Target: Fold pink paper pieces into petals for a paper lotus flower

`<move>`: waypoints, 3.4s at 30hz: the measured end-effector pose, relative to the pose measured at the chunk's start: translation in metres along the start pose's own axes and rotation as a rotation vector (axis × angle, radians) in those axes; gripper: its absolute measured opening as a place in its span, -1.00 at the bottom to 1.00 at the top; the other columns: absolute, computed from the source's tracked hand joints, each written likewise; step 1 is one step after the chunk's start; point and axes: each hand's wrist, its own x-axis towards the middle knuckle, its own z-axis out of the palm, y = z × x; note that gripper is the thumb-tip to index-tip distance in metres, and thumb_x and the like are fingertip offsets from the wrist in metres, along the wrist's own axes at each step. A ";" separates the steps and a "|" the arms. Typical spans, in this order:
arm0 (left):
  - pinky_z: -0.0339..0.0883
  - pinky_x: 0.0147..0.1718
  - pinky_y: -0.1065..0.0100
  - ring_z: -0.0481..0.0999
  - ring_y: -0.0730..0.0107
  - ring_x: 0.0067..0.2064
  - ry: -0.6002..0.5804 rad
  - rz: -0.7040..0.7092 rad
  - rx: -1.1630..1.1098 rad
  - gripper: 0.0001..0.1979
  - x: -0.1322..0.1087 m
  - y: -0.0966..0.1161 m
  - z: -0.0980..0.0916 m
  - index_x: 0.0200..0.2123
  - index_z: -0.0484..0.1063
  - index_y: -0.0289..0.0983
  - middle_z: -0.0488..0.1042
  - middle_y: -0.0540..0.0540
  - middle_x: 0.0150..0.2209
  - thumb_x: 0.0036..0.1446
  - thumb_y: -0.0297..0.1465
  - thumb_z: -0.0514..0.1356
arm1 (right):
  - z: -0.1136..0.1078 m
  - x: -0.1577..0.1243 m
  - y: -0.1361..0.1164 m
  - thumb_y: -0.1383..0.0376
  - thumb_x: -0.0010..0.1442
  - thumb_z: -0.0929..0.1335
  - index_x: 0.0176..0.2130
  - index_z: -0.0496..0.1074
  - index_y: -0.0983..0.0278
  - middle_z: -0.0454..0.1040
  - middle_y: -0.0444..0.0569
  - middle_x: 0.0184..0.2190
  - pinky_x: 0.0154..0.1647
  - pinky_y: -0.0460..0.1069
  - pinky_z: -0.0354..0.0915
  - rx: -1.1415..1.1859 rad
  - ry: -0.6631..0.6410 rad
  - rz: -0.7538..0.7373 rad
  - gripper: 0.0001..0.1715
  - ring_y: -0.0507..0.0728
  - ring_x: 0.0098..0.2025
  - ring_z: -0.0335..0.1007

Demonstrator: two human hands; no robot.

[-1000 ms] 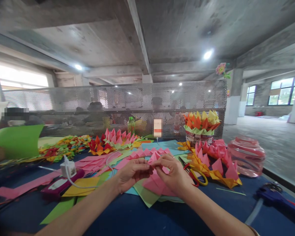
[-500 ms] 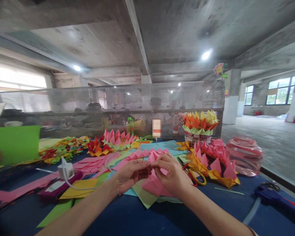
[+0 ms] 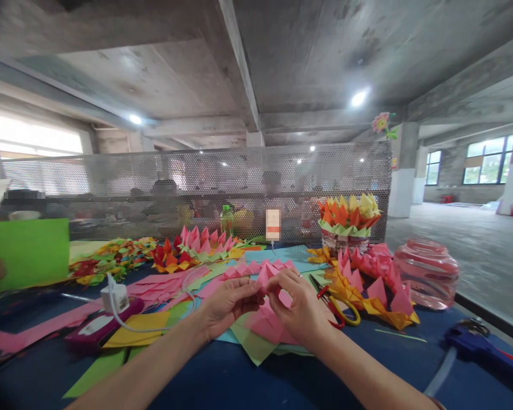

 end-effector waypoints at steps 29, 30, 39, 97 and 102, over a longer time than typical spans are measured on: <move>0.22 -0.45 0.43 0.36 0.47 -0.48 0.156 0.327 0.473 -0.73 0.009 -0.003 -0.003 -0.48 0.45 -0.39 0.43 -0.07 -0.53 -0.08 -0.25 0.26 | 0.008 -0.001 0.007 0.01 0.08 0.32 -0.50 0.39 0.36 0.42 -0.06 -0.55 -0.42 -0.09 0.16 0.643 -0.110 0.673 -0.55 0.01 -0.49 0.24; 0.23 -0.43 0.42 0.37 0.46 -0.46 0.154 0.314 0.449 -0.73 0.008 -0.002 -0.003 -0.48 0.45 -0.39 0.44 -0.08 -0.52 -0.08 -0.25 0.26 | 0.007 -0.001 0.006 0.02 0.09 0.31 -0.49 0.39 0.36 0.41 -0.07 -0.55 -0.42 -0.09 0.16 0.644 -0.107 0.657 -0.56 0.01 -0.49 0.25; 0.24 -0.38 0.44 0.40 0.47 -0.42 0.123 0.204 0.310 -0.73 0.004 0.002 -0.001 -0.46 0.45 -0.40 0.45 -0.08 -0.49 -0.07 -0.25 0.27 | 0.005 0.001 0.007 0.17 0.06 0.37 -0.43 0.40 0.34 0.47 -0.09 -0.50 -0.38 -0.10 0.23 0.604 -0.116 0.551 -0.75 0.03 -0.43 0.35; 0.19 -0.49 0.44 0.34 0.47 -0.53 0.075 0.197 0.450 -0.56 0.005 -0.004 0.001 -0.50 0.46 -0.40 0.44 -0.12 -0.55 -0.13 -0.06 0.24 | 0.005 0.003 -0.003 0.11 0.08 0.33 -0.47 0.43 0.30 0.46 -0.10 -0.54 -0.40 -0.08 0.27 0.658 -0.177 0.558 -0.71 0.05 -0.47 0.36; 0.20 -0.49 0.44 0.34 0.47 -0.53 0.062 0.226 0.480 -0.59 0.004 -0.004 0.002 -0.56 0.45 -0.38 0.44 -0.10 -0.57 -0.11 -0.08 0.23 | 0.007 0.000 0.006 0.01 0.02 0.35 -0.40 0.44 0.32 0.50 -0.06 -0.49 -0.37 -0.05 0.30 0.637 -0.222 0.534 -0.60 0.08 -0.42 0.40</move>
